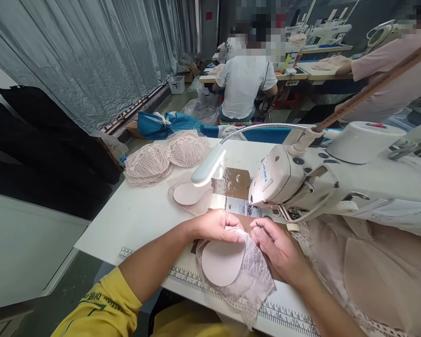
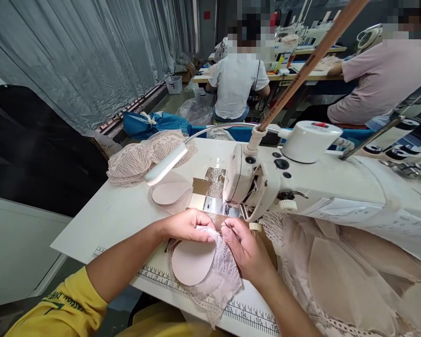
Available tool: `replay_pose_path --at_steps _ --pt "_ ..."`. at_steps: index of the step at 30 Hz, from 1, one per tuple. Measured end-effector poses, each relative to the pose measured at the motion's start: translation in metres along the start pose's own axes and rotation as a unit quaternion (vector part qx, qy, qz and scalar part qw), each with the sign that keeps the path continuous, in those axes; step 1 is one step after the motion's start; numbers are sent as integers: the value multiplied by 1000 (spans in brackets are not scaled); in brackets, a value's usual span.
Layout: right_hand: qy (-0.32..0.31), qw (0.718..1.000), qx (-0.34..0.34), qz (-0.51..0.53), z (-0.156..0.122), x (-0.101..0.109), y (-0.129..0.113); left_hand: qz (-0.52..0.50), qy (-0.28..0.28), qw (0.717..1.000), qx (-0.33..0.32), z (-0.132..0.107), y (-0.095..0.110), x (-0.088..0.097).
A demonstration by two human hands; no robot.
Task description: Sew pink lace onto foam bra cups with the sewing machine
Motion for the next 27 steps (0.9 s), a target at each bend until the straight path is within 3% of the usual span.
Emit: replay_pose_path --at_steps 7,15,27 --pt "-22 999 -34 31 -7 14 8 -72 34 997 16 -1 -2 2" --pt "-71 992 -54 94 -6 4 3 -102 45 993 24 -1 -2 2" --pt "-52 988 -75 125 -11 7 -2 -95 44 994 26 -1 2 3"
Point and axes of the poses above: each hand's wrist, its own z-axis towards the middle knuckle, its own x-axis out of the back of the hand, y = z × x, the point moved 1 cm from there along z, towards the middle knuckle, and after that the axes turned 10 degrees about -x, right-handed, at the moved point
